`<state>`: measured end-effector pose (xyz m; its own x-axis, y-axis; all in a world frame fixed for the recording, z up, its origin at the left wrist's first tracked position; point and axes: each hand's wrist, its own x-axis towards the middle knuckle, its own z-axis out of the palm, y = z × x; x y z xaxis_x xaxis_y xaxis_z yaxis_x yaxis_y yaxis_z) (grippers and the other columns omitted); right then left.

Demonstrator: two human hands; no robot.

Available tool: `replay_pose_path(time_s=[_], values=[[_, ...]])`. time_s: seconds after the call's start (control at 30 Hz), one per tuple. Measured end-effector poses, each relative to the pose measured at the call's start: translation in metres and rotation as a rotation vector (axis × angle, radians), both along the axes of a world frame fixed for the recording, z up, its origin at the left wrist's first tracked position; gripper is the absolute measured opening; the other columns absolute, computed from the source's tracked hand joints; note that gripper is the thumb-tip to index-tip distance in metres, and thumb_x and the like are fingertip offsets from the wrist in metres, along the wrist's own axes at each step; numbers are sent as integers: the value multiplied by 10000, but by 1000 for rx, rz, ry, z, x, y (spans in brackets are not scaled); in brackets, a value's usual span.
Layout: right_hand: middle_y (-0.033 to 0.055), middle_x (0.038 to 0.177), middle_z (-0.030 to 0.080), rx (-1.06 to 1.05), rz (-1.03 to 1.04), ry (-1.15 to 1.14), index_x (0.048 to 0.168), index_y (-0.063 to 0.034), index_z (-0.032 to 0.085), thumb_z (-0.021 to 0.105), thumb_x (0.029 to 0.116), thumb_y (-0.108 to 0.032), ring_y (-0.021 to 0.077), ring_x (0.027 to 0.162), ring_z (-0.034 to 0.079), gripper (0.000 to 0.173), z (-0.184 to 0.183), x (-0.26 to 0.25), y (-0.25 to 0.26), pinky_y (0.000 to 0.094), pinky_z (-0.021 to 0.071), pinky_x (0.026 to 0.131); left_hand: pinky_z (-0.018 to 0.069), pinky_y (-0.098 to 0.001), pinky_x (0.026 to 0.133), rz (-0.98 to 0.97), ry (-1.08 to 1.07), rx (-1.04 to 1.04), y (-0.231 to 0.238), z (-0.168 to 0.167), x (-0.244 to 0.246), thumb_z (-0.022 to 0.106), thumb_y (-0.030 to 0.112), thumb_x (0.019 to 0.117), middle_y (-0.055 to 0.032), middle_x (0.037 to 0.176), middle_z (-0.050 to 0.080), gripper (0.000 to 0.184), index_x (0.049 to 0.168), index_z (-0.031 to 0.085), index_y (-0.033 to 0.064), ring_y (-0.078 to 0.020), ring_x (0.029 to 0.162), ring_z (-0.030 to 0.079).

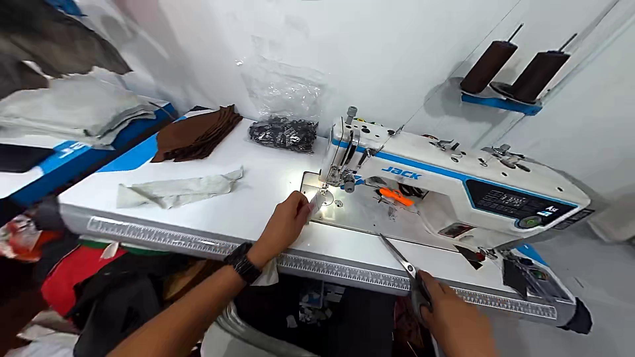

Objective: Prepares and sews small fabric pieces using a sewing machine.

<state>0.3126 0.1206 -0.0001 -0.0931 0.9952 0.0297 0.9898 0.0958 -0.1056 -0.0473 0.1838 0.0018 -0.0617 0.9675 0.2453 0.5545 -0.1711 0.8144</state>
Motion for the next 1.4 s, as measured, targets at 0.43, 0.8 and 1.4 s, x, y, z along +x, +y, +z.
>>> replay_pose_path(time_s=[0.43,0.8,1.4], values=[[38,891,675,-354,531,1414,1276,45,549,785,902,-378,114,758,674,612,-41,-130,-121,300,601,639,596,-295,773,79,-881,21,-156,27,37,764,54,887,-104,969,744,196,1081,777,75,-182,876,703],[8,819,669,-154,537,1253,1219,50,595,769,882,-231,48,677,627,472,-27,-157,-106,206,541,574,606,-300,802,70,-879,2,-163,21,36,736,88,923,-95,1036,762,220,1135,794,93,-187,917,721],[7,751,665,-113,506,1174,1141,14,659,770,839,-138,38,605,602,355,-29,-151,-102,200,518,522,601,-282,775,77,-760,37,-164,15,36,718,157,945,-42,1032,757,205,1130,806,137,-166,908,711]])
